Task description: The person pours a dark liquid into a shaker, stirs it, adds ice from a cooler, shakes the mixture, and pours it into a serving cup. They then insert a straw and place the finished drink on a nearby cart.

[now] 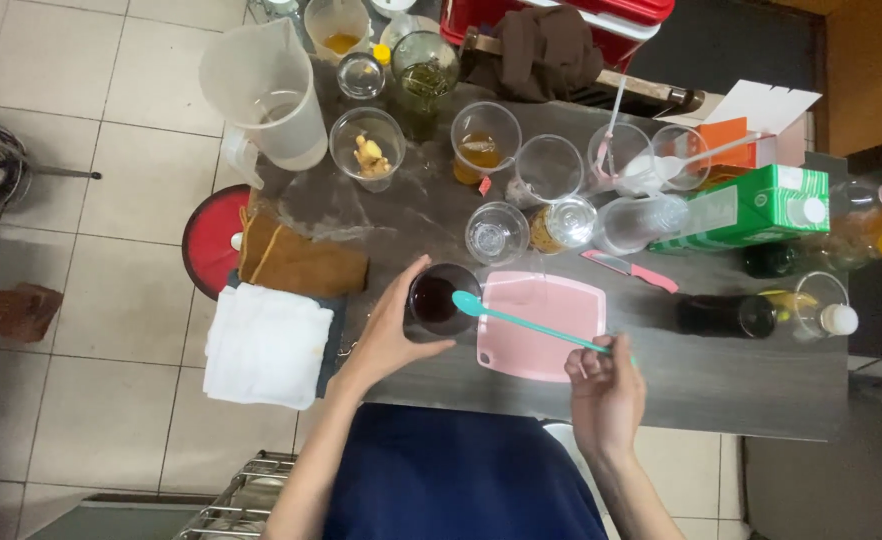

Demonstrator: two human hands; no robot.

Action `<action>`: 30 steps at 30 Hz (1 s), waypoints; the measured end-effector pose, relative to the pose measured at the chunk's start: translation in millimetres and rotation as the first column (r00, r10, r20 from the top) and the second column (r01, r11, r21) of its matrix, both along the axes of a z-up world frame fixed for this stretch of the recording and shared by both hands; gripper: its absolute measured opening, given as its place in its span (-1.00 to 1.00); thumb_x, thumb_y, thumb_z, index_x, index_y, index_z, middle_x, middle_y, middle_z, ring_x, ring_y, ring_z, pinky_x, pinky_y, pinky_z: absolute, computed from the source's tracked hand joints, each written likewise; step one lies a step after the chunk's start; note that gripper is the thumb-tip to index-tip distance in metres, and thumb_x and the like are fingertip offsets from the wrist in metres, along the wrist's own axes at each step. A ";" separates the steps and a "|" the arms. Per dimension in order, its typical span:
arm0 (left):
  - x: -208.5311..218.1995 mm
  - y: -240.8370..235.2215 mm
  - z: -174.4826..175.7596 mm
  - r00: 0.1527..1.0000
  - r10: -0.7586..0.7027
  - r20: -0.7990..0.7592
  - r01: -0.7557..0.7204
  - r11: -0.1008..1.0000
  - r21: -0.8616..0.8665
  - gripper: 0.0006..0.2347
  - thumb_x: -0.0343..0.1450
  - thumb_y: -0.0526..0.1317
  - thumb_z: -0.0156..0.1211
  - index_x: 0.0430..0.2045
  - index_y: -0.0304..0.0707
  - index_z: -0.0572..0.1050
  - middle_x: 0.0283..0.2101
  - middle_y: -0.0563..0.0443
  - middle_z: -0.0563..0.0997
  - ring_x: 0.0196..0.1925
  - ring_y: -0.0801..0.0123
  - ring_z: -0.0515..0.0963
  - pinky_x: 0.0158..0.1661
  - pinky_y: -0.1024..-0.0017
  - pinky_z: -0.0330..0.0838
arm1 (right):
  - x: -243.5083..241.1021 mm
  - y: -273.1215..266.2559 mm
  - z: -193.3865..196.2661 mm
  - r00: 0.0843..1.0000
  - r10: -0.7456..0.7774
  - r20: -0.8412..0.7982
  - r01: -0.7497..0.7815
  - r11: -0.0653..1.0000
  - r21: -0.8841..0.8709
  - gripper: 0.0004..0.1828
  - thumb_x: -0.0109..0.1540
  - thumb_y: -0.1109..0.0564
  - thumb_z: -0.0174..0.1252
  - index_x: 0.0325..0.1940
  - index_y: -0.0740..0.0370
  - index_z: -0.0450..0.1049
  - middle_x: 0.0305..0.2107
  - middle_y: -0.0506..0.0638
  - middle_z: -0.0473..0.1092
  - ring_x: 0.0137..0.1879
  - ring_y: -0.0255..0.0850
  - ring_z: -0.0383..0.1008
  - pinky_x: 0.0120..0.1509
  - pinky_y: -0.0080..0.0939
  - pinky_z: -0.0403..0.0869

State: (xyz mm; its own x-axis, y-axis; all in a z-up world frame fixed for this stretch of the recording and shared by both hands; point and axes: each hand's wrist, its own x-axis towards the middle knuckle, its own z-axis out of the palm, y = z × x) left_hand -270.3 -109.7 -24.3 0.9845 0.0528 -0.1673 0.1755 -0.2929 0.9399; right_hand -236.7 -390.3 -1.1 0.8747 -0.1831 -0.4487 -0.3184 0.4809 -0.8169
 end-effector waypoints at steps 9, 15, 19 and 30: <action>-37.0 -9.6 -16.4 0.978 0.193 0.085 -0.194 0.981 -0.002 -0.03 0.16 -0.09 0.61 0.44 -0.08 0.03 0.49 -0.07 0.20 0.49 0.16 0.23 0.39 0.14 0.17 | 14.5 -19.7 -19.2 0.983 -0.009 -0.185 0.056 0.967 0.249 -0.71 0.43 -0.12 0.09 -0.31 0.03 0.38 -0.61 -0.20 0.15 -0.45 -0.38 0.21 -0.34 -0.39 0.19; -46.3 -15.0 -9.2 0.953 0.274 0.131 -0.278 0.961 0.008 -0.10 0.15 -0.17 0.61 0.40 -0.12 0.13 0.41 -0.07 0.36 0.44 0.22 0.34 0.34 0.21 0.29 | 35.8 -39.1 -11.6 0.982 -0.189 -0.027 0.187 0.919 0.347 -0.71 0.41 -0.10 0.15 -0.25 0.12 0.50 -0.54 -0.12 0.45 -0.36 -0.38 0.49 -0.22 -0.53 0.51; -48.9 -14.3 -15.6 0.957 0.277 0.090 -0.280 0.960 0.015 -0.07 0.13 -0.15 0.62 0.40 -0.09 0.12 0.42 -0.08 0.34 0.44 0.21 0.35 0.35 0.17 0.29 | 43.4 -46.6 14.4 0.940 -0.326 0.101 0.302 0.932 0.199 -0.67 0.40 -0.15 0.14 -0.33 0.07 0.49 -0.53 -0.14 0.41 -0.37 -0.35 0.44 -0.21 -0.47 0.44; -61.8 -15.1 -25.5 0.957 0.259 0.129 -0.276 0.952 0.133 -0.09 0.12 -0.14 0.62 0.39 -0.15 0.16 0.33 -0.14 0.41 0.36 0.20 0.41 0.28 0.22 0.38 | 25.8 -103.0 -64.8 0.958 -0.283 -0.038 0.285 0.941 0.180 -0.54 0.47 -0.16 0.02 -0.43 0.09 0.39 -0.69 -0.15 0.14 -0.55 -0.32 0.19 -0.42 -0.37 0.16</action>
